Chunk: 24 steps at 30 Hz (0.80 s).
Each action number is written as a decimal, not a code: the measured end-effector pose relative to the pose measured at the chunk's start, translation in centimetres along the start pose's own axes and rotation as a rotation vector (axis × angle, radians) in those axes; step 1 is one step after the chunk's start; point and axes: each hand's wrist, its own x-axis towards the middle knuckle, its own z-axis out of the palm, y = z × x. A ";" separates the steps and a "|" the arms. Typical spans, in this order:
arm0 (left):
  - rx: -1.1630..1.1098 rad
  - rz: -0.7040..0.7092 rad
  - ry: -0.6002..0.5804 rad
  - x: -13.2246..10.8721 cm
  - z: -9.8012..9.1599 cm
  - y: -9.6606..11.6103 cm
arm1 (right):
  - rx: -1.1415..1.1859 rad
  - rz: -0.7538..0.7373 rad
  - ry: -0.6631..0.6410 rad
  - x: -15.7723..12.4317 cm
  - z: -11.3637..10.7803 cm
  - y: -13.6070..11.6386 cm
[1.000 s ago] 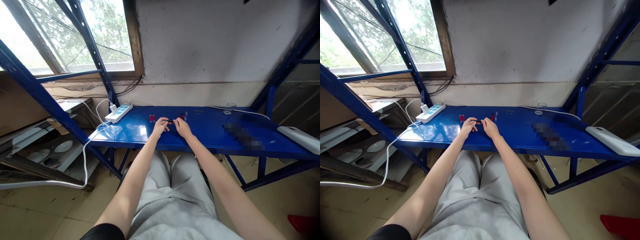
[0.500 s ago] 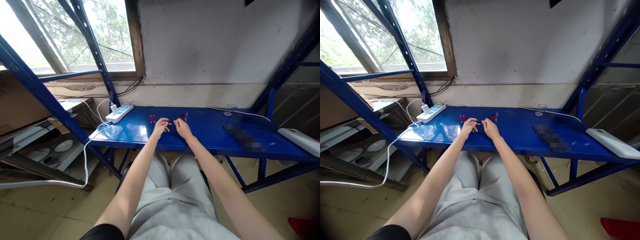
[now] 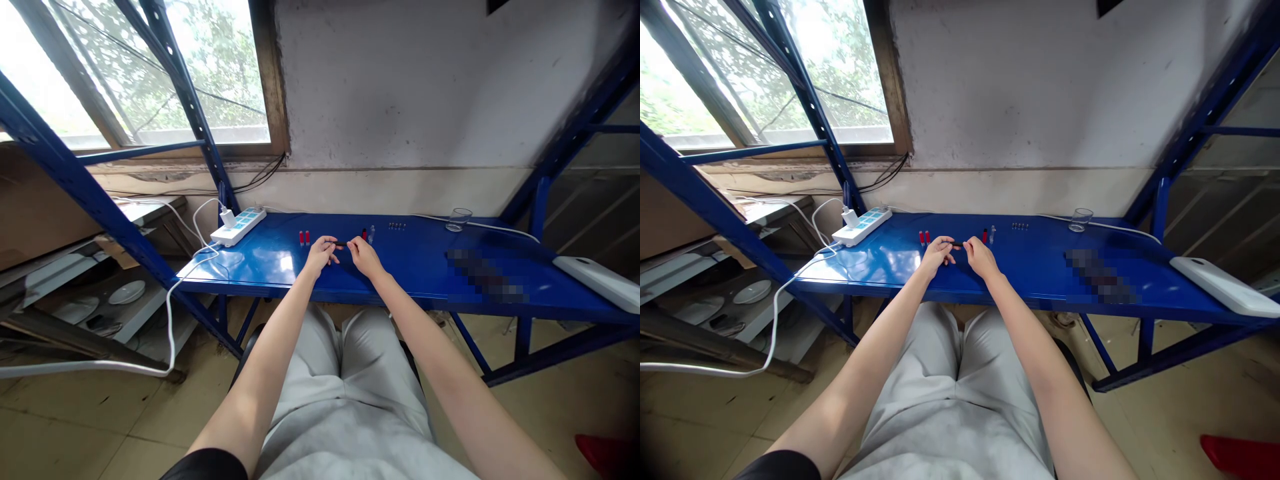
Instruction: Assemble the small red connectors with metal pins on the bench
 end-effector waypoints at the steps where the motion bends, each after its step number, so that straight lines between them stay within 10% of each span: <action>1: 0.003 0.001 -0.001 0.0 0.0 0.0 | 0.004 -0.001 0.001 0.0 0.0 0.1; 24: 0.117 0.017 0.057 0.2 0.5 -0.6 | 0.049 -0.020 0.026 0.0 0.1 -0.2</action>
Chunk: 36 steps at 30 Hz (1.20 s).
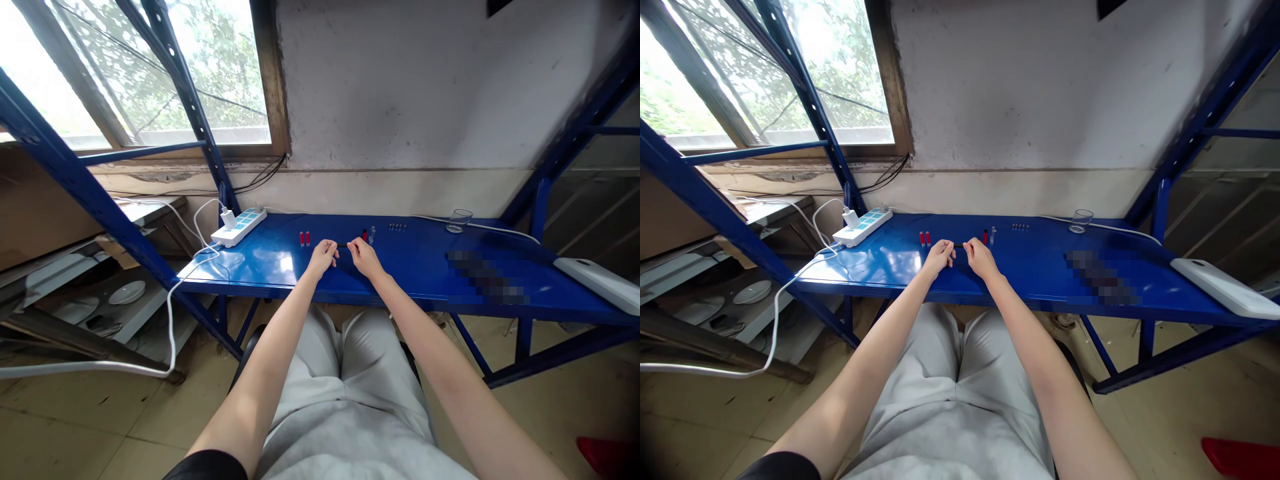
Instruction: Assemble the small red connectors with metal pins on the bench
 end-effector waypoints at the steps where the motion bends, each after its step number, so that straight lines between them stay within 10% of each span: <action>1: 0.002 -0.010 0.000 0.0 0.0 0.0 | 0.001 -0.003 -0.001 0.0 0.0 0.0; 36: -0.015 -0.074 0.042 0.0 0.0 0.1 | 0.041 -0.057 -0.030 0.0 0.2 0.1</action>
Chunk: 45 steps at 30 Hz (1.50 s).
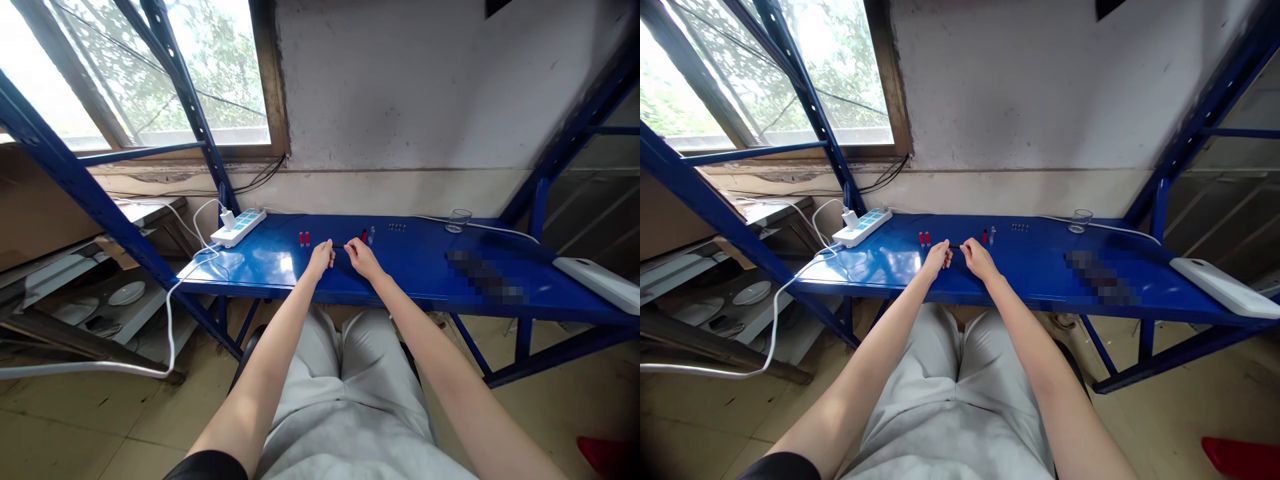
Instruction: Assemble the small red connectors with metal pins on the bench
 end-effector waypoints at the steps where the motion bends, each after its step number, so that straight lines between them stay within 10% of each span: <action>1: 0.002 -0.002 0.001 0.0 0.0 0.0 | 0.001 -0.004 0.002 0.0 0.0 0.1; 45: -0.210 -0.084 0.031 -0.1 -0.3 0.9 | -0.214 -0.082 0.092 -0.4 -0.3 -1.1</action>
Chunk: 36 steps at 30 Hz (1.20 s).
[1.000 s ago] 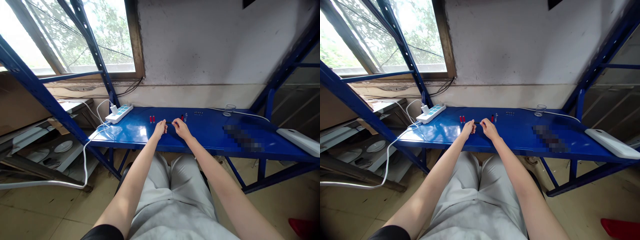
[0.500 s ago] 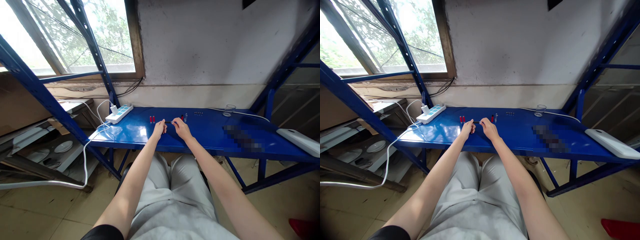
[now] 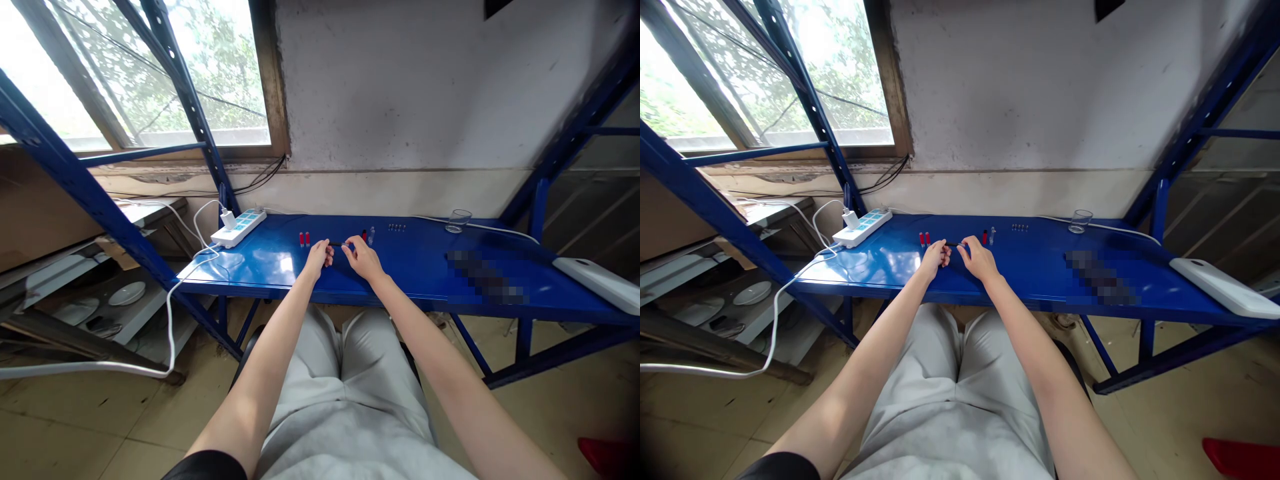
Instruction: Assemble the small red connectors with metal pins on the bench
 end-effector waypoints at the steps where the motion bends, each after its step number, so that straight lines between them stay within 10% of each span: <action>1: 0.007 0.004 -0.005 -0.1 0.0 0.1 | 0.001 0.020 0.006 0.0 0.0 0.0; 36: 0.108 0.067 -0.057 -0.3 0.0 -0.1 | 0.098 0.094 0.033 0.1 0.5 0.9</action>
